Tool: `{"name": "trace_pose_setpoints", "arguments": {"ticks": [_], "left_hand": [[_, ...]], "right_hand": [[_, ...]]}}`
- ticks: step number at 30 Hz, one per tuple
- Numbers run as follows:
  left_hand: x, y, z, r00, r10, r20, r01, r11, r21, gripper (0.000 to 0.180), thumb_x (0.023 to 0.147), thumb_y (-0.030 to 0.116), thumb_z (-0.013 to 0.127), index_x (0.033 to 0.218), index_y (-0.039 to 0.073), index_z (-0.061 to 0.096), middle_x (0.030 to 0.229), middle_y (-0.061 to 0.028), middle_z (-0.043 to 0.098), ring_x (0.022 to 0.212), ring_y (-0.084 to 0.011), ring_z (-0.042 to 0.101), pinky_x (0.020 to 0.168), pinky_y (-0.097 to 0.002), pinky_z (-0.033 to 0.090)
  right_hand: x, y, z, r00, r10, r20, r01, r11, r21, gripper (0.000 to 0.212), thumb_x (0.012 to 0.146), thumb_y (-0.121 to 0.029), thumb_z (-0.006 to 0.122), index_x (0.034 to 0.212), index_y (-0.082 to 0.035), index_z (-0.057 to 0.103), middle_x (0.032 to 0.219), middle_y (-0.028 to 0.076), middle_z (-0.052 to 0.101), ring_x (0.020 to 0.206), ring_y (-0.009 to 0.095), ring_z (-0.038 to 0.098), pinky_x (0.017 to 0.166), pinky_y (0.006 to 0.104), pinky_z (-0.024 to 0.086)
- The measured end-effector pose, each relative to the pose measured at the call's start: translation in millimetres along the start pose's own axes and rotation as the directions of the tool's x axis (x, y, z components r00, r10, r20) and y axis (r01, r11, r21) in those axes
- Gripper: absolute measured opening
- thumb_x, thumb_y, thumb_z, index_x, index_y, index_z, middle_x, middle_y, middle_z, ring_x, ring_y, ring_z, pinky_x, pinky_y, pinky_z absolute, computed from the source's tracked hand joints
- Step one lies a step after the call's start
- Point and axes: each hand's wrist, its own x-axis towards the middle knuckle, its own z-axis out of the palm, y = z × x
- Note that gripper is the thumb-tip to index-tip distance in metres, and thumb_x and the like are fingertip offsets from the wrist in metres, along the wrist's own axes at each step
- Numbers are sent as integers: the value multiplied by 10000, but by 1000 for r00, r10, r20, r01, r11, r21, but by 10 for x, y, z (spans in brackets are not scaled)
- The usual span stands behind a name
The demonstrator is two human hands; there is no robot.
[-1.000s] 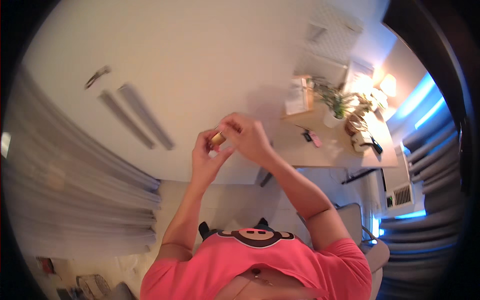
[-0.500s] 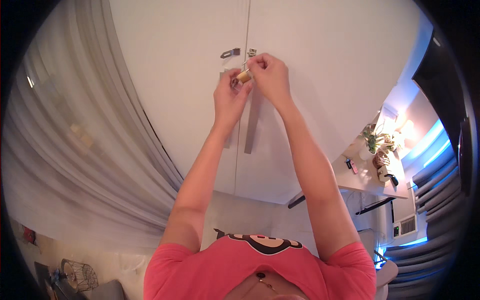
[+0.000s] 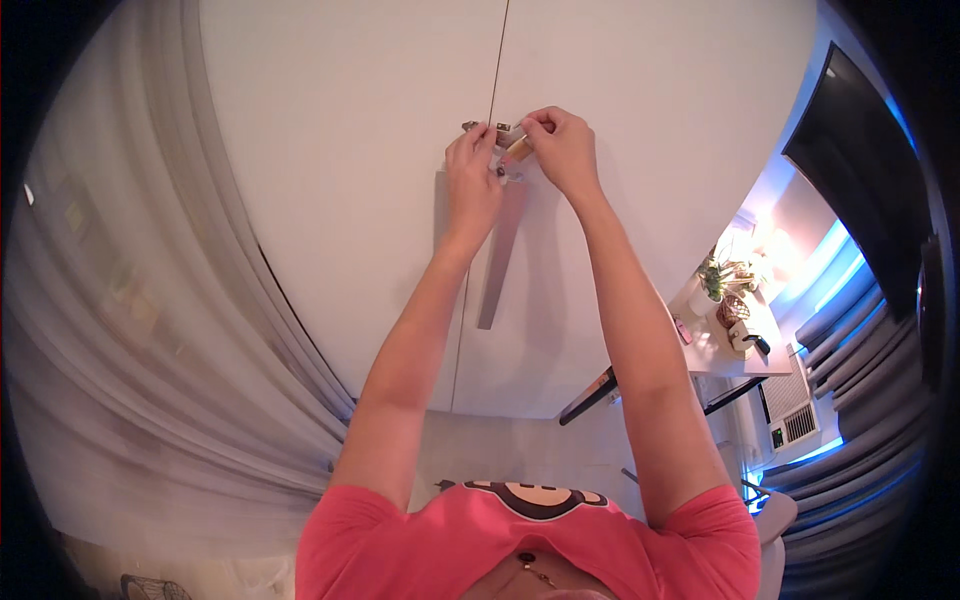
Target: Organizing various items on a desk, including handling a remote control, adjusting a plant, and moving a picture frame.
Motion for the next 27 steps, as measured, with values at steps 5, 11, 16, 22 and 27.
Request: {"name": "trace_pose_setpoints", "arguments": {"ticks": [5,11,16,22,27], "left_hand": [[133,-83,-10,993,110,-30,-109,993,55,269,786,-57,541,1016,45,636,1062,-81,585,978,-257,506,826,-345,456],[284,-225,-32,983,181,-40,-180,983,25,197,698,29,684,887,83,668,918,-14,605,868,-222,505,726,-327,460],[287,-222,-47,983,183,-13,-182,983,34,187,735,45,675,919,60,648,946,-54,599,896,-226,530,760,-325,459],[-67,-29,-49,988,-134,77,136,990,-23,278,748,35,635,1020,31,576,999,-130,568,931,-257,534,775,-353,457],[-106,167,-12,933,-298,201,322,942,-97,253,795,104,607,1029,18,568,978,-138,569,882,-276,559,775,-359,461]], "right_hand": [[21,7,-2,999,3,41,1,997,-76,209,782,-179,588,838,12,651,738,141,658,674,233,643,650,319,492],[23,6,60,1000,-15,12,16,999,-29,182,776,-156,591,813,16,636,725,156,647,679,251,641,644,322,491],[51,30,170,978,-184,98,199,964,-174,138,798,-118,604,797,20,601,685,99,633,613,150,590,573,286,458],[8,-21,78,972,4,235,4,999,-36,153,806,-129,617,842,20,611,700,103,634,612,136,581,576,280,456],[-95,90,104,987,-24,162,14,998,62,201,814,-164,600,881,25,615,769,147,638,666,214,609,620,312,474]]}}
